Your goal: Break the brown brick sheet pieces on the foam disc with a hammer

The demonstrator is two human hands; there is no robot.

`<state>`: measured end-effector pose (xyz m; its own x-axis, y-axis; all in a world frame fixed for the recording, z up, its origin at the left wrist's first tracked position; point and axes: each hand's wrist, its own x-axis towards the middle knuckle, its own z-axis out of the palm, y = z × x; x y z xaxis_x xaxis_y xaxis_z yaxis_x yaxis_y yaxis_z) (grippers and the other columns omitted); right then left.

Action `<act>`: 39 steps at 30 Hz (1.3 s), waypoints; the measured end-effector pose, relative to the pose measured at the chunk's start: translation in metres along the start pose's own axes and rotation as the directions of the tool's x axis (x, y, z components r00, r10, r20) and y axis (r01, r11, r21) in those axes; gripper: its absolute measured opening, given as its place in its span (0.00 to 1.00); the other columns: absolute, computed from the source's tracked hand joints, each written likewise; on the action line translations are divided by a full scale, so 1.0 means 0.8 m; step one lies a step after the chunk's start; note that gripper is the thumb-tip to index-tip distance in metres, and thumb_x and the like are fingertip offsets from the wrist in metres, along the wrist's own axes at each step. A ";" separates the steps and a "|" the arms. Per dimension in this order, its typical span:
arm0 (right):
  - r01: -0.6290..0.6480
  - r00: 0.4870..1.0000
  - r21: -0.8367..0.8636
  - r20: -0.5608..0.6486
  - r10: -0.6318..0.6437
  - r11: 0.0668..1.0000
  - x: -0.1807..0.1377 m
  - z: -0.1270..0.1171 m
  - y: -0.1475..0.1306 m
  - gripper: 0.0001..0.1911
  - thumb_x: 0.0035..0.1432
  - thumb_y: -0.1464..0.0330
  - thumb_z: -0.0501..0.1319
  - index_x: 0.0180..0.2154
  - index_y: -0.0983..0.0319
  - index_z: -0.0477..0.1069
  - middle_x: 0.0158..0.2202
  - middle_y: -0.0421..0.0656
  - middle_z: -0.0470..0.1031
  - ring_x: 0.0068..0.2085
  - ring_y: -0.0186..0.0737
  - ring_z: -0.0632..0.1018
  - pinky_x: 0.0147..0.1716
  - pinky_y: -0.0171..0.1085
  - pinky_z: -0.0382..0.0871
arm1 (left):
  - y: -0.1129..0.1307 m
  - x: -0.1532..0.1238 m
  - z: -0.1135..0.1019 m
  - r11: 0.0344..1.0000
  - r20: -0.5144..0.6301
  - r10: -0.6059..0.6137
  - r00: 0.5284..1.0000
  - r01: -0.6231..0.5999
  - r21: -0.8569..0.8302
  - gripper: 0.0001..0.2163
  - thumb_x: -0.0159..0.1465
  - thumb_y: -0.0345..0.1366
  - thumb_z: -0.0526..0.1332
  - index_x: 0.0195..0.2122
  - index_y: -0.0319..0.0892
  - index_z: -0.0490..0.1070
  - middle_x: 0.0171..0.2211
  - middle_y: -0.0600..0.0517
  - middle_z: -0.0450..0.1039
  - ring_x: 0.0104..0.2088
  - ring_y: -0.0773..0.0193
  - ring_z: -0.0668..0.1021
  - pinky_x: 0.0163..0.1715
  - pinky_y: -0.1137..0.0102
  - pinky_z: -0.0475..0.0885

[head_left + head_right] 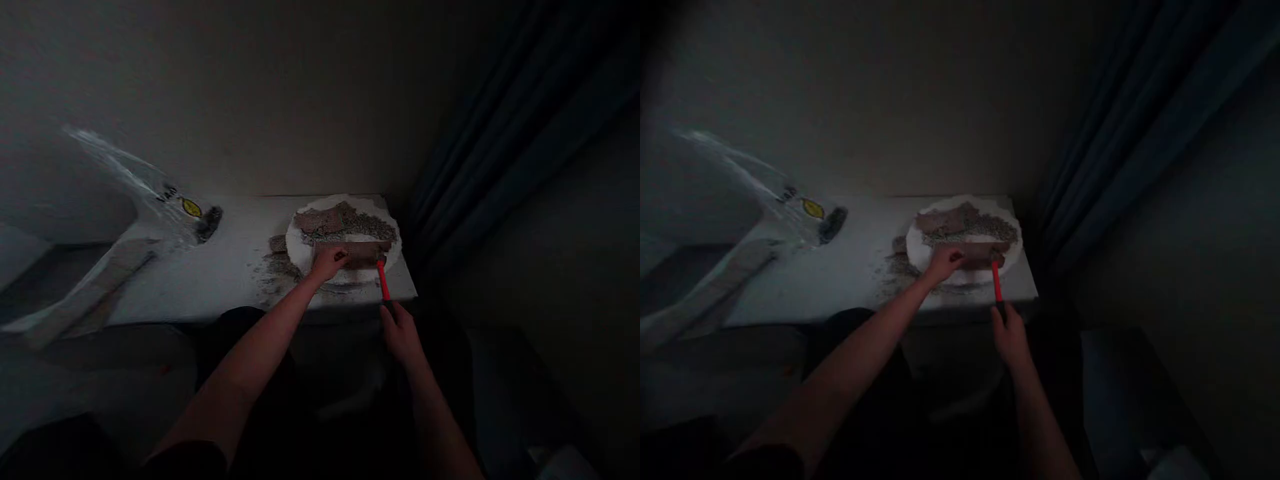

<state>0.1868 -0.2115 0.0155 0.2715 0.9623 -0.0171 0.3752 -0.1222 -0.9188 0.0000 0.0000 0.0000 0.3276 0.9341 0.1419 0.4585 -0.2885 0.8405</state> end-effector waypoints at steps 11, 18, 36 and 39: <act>-0.039 0.999 -0.057 -0.036 0.037 0.998 -0.002 0.000 -0.002 0.21 0.61 0.53 0.56 0.41 0.63 0.76 0.27 0.46 0.76 0.33 0.47 0.78 0.29 0.38 0.69 | -0.007 0.005 -0.024 0.999 0.087 0.016 0.996 -0.019 0.033 0.08 0.60 0.38 0.64 0.27 0.40 0.73 0.25 0.55 0.73 0.29 0.65 0.74 0.34 0.71 0.67; -0.013 0.999 -0.071 -0.041 0.010 0.997 0.000 -0.001 -0.005 0.19 0.62 0.55 0.56 0.40 0.62 0.76 0.29 0.46 0.77 0.35 0.47 0.78 0.31 0.39 0.70 | -0.003 0.009 -0.025 0.998 0.055 0.042 0.998 -0.045 0.044 0.09 0.61 0.39 0.62 0.28 0.40 0.73 0.25 0.55 0.72 0.28 0.66 0.72 0.33 0.71 0.66; -0.015 1.000 -0.110 -0.014 0.013 0.994 0.001 0.001 -0.002 0.22 0.64 0.55 0.54 0.45 0.65 0.75 0.40 0.52 0.80 0.40 0.49 0.80 0.41 0.42 0.70 | 0.010 -0.002 -0.015 0.992 0.130 0.071 0.989 -0.083 0.093 0.10 0.63 0.41 0.60 0.30 0.40 0.74 0.25 0.55 0.72 0.27 0.66 0.72 0.32 0.71 0.65; -0.022 0.999 -0.116 -0.025 0.020 0.993 0.001 0.002 -0.003 0.24 0.63 0.54 0.54 0.46 0.66 0.75 0.40 0.53 0.80 0.41 0.51 0.80 0.42 0.44 0.70 | 0.010 -0.002 -0.015 0.989 0.129 0.072 0.989 -0.087 0.120 0.10 0.63 0.41 0.60 0.31 0.40 0.75 0.26 0.54 0.73 0.28 0.66 0.73 0.32 0.71 0.65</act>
<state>0.1851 -0.2102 0.0168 0.3011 0.9533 -0.0251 0.4690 -0.1710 -0.8665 -0.0064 -0.0014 0.0127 0.4636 0.8760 0.1332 0.5239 -0.3922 0.7561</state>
